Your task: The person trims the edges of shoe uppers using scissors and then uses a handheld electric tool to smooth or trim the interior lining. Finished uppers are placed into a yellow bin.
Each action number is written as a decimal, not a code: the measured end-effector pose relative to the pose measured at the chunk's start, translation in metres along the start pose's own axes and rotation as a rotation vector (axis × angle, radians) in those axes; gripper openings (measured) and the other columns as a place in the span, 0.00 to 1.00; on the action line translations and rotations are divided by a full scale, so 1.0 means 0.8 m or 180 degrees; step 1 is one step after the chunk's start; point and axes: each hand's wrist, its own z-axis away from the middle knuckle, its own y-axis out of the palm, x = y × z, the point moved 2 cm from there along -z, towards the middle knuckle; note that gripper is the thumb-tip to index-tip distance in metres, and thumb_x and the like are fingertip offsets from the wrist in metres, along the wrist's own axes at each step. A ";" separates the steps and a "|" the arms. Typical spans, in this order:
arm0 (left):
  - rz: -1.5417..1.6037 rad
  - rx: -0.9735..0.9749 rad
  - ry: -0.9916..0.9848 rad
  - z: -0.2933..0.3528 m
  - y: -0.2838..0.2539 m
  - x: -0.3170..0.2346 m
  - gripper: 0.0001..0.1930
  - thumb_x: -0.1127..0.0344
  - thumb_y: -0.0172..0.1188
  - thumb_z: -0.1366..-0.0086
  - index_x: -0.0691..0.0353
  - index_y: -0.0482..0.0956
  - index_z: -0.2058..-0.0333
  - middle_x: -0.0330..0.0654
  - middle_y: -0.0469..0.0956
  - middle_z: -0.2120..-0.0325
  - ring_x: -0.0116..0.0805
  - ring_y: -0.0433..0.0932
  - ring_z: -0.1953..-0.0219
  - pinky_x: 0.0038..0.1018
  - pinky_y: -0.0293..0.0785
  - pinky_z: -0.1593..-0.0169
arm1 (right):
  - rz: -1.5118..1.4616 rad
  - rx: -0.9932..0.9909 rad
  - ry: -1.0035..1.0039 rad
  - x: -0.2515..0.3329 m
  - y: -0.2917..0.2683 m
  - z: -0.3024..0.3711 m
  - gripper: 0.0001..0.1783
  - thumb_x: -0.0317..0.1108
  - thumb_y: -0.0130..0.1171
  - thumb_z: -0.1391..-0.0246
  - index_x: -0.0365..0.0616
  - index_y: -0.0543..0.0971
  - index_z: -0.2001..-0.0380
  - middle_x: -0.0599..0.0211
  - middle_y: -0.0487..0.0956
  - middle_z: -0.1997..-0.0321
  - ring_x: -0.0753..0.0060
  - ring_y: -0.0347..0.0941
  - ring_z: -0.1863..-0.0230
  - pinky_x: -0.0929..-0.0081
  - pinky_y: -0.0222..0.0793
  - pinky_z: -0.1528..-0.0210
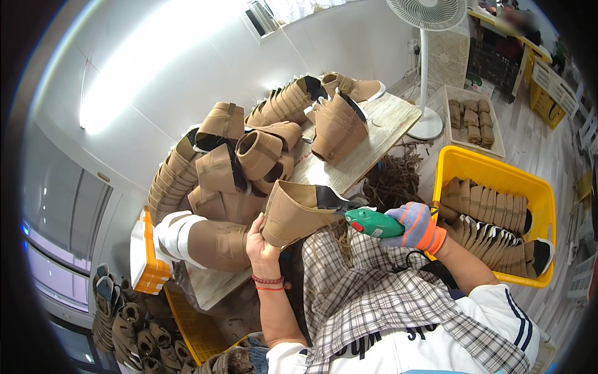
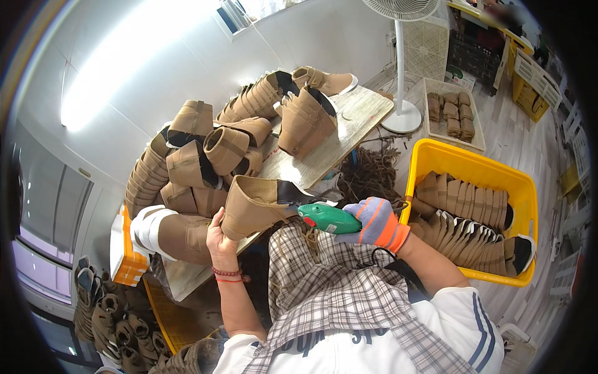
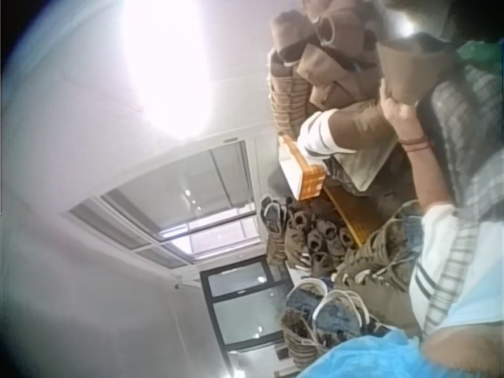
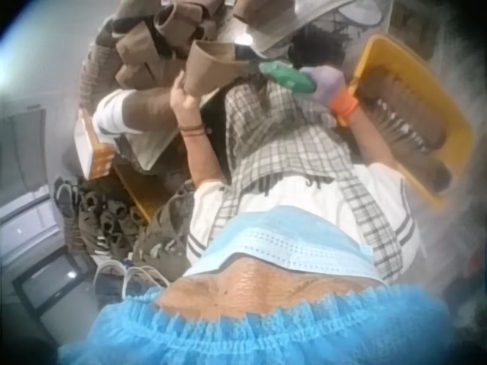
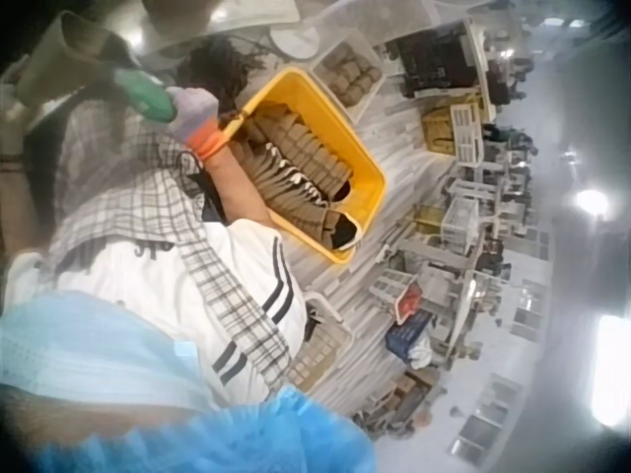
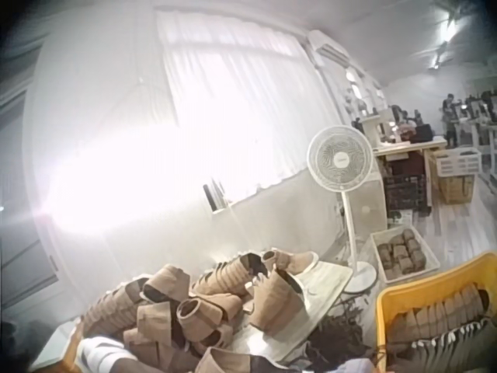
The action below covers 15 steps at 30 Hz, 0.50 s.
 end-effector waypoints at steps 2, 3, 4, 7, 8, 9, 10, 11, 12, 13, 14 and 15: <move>-0.0131 0.0008 0.0100 0.005 0.007 0.009 0.18 0.68 0.46 0.32 0.73 0.68 0.48 0.58 0.72 0.49 0.52 0.71 0.46 0.47 0.66 0.41 | 0.0049 -0.0055 -0.0034 0.003 -0.001 -0.002 0.27 0.52 0.74 0.73 0.47 0.80 0.71 0.64 0.76 0.80 0.59 0.72 0.79 0.68 0.68 0.73; -0.0139 0.0080 0.0153 0.006 0.008 0.012 0.18 0.68 0.46 0.32 0.72 0.68 0.48 0.57 0.72 0.49 0.51 0.72 0.46 0.46 0.66 0.41 | 0.0004 -0.0054 -0.0039 0.006 -0.002 -0.004 0.26 0.52 0.74 0.73 0.47 0.80 0.71 0.64 0.76 0.80 0.59 0.72 0.79 0.69 0.68 0.73; -0.0146 0.0153 0.0206 0.007 0.009 0.015 0.17 0.68 0.46 0.32 0.72 0.69 0.48 0.56 0.73 0.49 0.50 0.72 0.47 0.46 0.67 0.41 | -0.0040 -0.0053 -0.0045 0.010 -0.004 -0.007 0.26 0.52 0.74 0.73 0.47 0.80 0.71 0.64 0.76 0.80 0.59 0.72 0.79 0.69 0.68 0.73; -0.0424 0.0180 0.0640 0.018 0.016 0.028 0.16 0.68 0.46 0.32 0.71 0.69 0.49 0.53 0.73 0.49 0.46 0.73 0.47 0.42 0.69 0.43 | -0.0242 -0.0002 0.0032 0.017 -0.001 -0.011 0.25 0.51 0.74 0.73 0.48 0.81 0.71 0.65 0.77 0.80 0.60 0.73 0.79 0.69 0.69 0.73; -0.0552 0.0166 0.0824 0.024 0.022 0.034 0.16 0.68 0.46 0.31 0.71 0.69 0.49 0.52 0.73 0.49 0.45 0.73 0.47 0.41 0.70 0.44 | -0.0309 0.0023 0.0072 0.019 -0.001 -0.012 0.25 0.51 0.74 0.72 0.48 0.81 0.71 0.65 0.77 0.80 0.60 0.73 0.78 0.69 0.69 0.73; -0.0595 0.0215 0.0943 0.031 0.030 0.044 0.16 0.67 0.46 0.31 0.71 0.69 0.49 0.52 0.73 0.49 0.44 0.73 0.48 0.40 0.70 0.44 | -0.0393 0.0053 0.0101 0.022 -0.001 -0.014 0.24 0.50 0.75 0.72 0.48 0.81 0.71 0.64 0.77 0.80 0.59 0.74 0.78 0.69 0.70 0.72; -0.0637 0.0264 0.1063 0.039 0.040 0.054 0.16 0.67 0.46 0.31 0.71 0.69 0.49 0.51 0.73 0.49 0.44 0.74 0.48 0.39 0.70 0.44 | -0.0479 0.0083 0.0128 0.026 -0.003 -0.016 0.24 0.49 0.75 0.72 0.47 0.81 0.70 0.64 0.78 0.79 0.59 0.75 0.77 0.69 0.70 0.72; -0.0678 0.0312 0.1185 0.046 0.047 0.062 0.16 0.67 0.46 0.31 0.71 0.69 0.49 0.50 0.73 0.50 0.43 0.74 0.48 0.39 0.70 0.44 | -0.0565 0.0116 0.0155 0.030 -0.004 -0.018 0.24 0.49 0.75 0.71 0.47 0.81 0.70 0.63 0.78 0.78 0.59 0.75 0.76 0.69 0.71 0.71; -0.0747 0.0364 0.1273 0.052 0.051 0.069 0.16 0.68 0.46 0.31 0.71 0.69 0.48 0.50 0.73 0.50 0.43 0.74 0.48 0.38 0.70 0.44 | -0.0688 0.0168 0.0240 0.035 -0.005 -0.019 0.24 0.49 0.75 0.70 0.46 0.81 0.69 0.63 0.79 0.77 0.59 0.76 0.75 0.70 0.71 0.71; -0.0816 0.0416 0.1362 0.056 0.054 0.074 0.16 0.68 0.46 0.31 0.70 0.69 0.48 0.49 0.73 0.49 0.43 0.73 0.48 0.38 0.70 0.43 | -0.0813 0.0222 0.0324 0.040 -0.005 -0.021 0.25 0.48 0.75 0.70 0.45 0.81 0.69 0.62 0.79 0.76 0.58 0.76 0.74 0.70 0.72 0.70; -0.0883 0.0474 0.1454 0.060 0.056 0.077 0.16 0.68 0.46 0.31 0.70 0.69 0.47 0.49 0.73 0.49 0.42 0.73 0.48 0.38 0.70 0.43 | -0.0934 0.0274 0.0403 0.044 -0.005 -0.022 0.25 0.48 0.75 0.69 0.45 0.81 0.69 0.61 0.80 0.75 0.58 0.77 0.73 0.71 0.72 0.70; -0.1040 0.0629 0.1540 0.063 0.058 0.080 0.16 0.69 0.46 0.31 0.70 0.69 0.47 0.48 0.73 0.49 0.41 0.73 0.48 0.37 0.69 0.43 | -0.1001 0.0261 0.0459 0.046 -0.004 -0.023 0.25 0.48 0.75 0.68 0.44 0.81 0.68 0.61 0.80 0.74 0.59 0.77 0.73 0.72 0.72 0.70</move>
